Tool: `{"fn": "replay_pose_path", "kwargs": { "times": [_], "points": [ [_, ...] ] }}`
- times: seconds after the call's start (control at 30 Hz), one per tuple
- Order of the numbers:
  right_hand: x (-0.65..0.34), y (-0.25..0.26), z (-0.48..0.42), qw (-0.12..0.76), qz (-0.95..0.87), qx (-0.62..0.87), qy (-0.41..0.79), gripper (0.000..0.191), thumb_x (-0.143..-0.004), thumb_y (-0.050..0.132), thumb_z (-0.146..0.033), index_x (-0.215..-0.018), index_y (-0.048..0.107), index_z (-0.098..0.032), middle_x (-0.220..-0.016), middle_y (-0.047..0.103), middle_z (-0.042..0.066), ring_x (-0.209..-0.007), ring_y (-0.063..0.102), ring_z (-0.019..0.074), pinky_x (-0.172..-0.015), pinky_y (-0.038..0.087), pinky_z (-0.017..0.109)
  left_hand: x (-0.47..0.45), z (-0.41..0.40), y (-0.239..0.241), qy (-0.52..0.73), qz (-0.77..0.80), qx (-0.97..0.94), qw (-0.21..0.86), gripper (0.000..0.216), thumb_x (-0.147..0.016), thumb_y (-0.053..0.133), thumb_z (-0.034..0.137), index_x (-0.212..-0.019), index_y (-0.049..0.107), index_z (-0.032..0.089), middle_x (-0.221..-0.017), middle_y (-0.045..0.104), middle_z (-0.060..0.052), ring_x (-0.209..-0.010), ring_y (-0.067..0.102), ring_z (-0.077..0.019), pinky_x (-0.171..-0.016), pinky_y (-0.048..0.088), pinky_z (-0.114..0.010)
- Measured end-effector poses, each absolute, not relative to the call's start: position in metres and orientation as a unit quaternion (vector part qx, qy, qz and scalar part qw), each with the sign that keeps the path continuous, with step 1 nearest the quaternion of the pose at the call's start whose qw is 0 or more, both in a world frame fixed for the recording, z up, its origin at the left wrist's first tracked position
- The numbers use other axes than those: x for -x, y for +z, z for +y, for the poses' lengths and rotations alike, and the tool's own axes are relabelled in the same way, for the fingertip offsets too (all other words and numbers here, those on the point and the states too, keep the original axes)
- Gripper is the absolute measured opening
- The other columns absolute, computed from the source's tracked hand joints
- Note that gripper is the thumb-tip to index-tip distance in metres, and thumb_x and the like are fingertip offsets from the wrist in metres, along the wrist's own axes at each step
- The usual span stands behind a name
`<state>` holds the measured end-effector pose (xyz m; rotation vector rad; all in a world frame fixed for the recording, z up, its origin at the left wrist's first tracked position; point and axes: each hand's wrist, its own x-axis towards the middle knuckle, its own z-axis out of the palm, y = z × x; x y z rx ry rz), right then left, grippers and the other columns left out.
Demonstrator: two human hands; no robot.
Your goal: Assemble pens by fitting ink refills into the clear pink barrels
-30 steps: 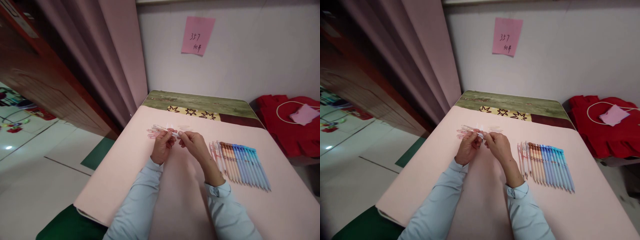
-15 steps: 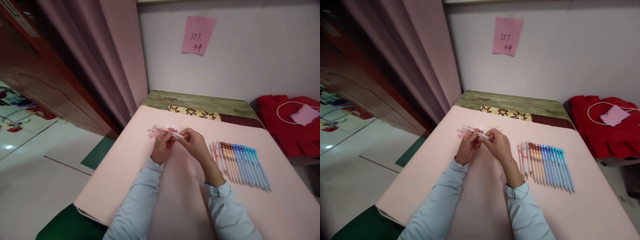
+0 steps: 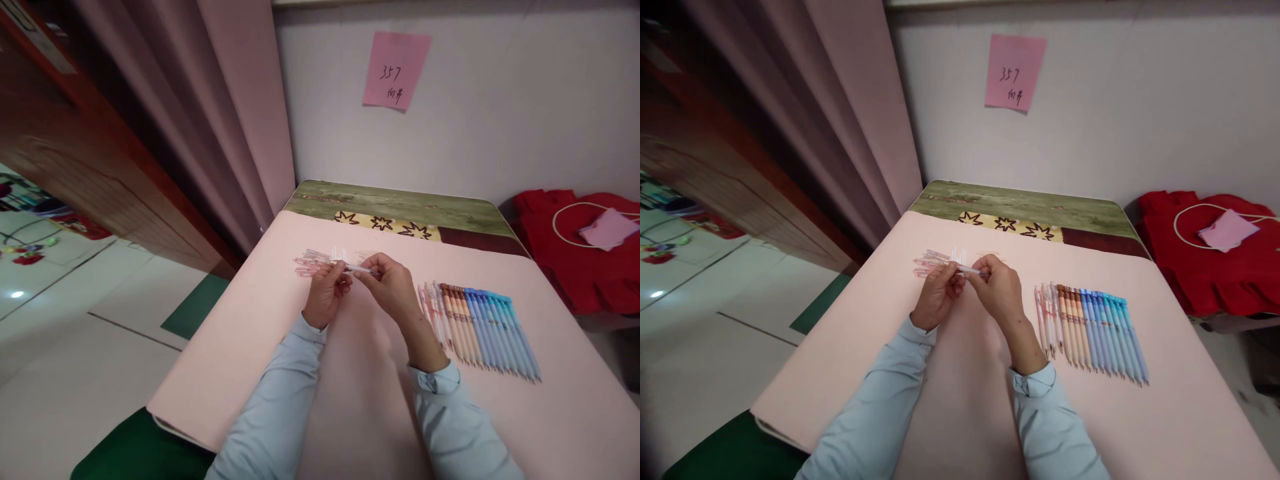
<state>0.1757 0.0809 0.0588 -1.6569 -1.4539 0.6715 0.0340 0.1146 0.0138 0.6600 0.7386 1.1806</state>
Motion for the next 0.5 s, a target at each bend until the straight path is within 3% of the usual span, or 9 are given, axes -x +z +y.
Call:
{"fn": "replay_pose_path", "kwargs": {
  "times": [0.1,0.23,0.33,0.5],
  "points": [
    [-0.1762,0.0593,0.0810,0.393,-0.579,0.663,0.263,0.024,-0.078,0.071,-0.046,-0.078,0.067,-0.022,-0.061,0.065,-0.002,-0.056,0.056,0.0146,-0.057,0.038,0.025,-0.0336,0.1145,0.0118,0.535,0.353,-0.315,0.700,0.033,-0.074,0.079,0.040,-0.075,0.061,0.013,-0.058,0.059,0.001,-0.049,0.050,-0.0067,-0.047,0.034,-0.020],
    [-0.1767,0.0590,0.0810,0.370,-0.584,0.654,0.307,0.046,-0.092,0.052,-0.056,-0.067,0.067,-0.021,-0.059,0.068,0.002,-0.055,0.063,0.0163,-0.060,0.043,0.026,-0.0314,0.1149,0.0107,0.538,0.352,-0.345,0.684,0.031,-0.078,0.076,0.041,-0.078,0.064,0.012,-0.057,0.059,0.001,-0.048,0.048,-0.0065,-0.046,0.030,-0.021],
    [-0.1766,0.0590,0.0810,0.367,-0.582,0.649,0.326,0.055,-0.094,0.044,-0.062,-0.065,0.068,-0.021,-0.059,0.068,0.003,-0.055,0.064,0.0165,-0.060,0.044,0.027,-0.0304,0.1150,0.0116,0.540,0.343,-0.343,0.687,0.030,-0.079,0.075,0.041,-0.082,0.067,0.012,-0.057,0.059,0.001,-0.049,0.048,-0.0069,-0.047,0.030,-0.021],
    [-0.1770,0.0582,0.0817,0.386,-0.600,0.652,0.257,0.037,-0.077,0.070,-0.059,-0.086,0.067,-0.023,-0.067,0.068,0.000,-0.059,0.060,0.0161,-0.056,0.038,0.025,-0.0317,0.1152,0.0132,0.552,0.344,-0.328,0.685,0.029,-0.076,0.078,0.039,-0.080,0.067,0.013,-0.057,0.059,0.001,-0.050,0.049,-0.0068,-0.049,0.033,-0.021]
  ]
}}
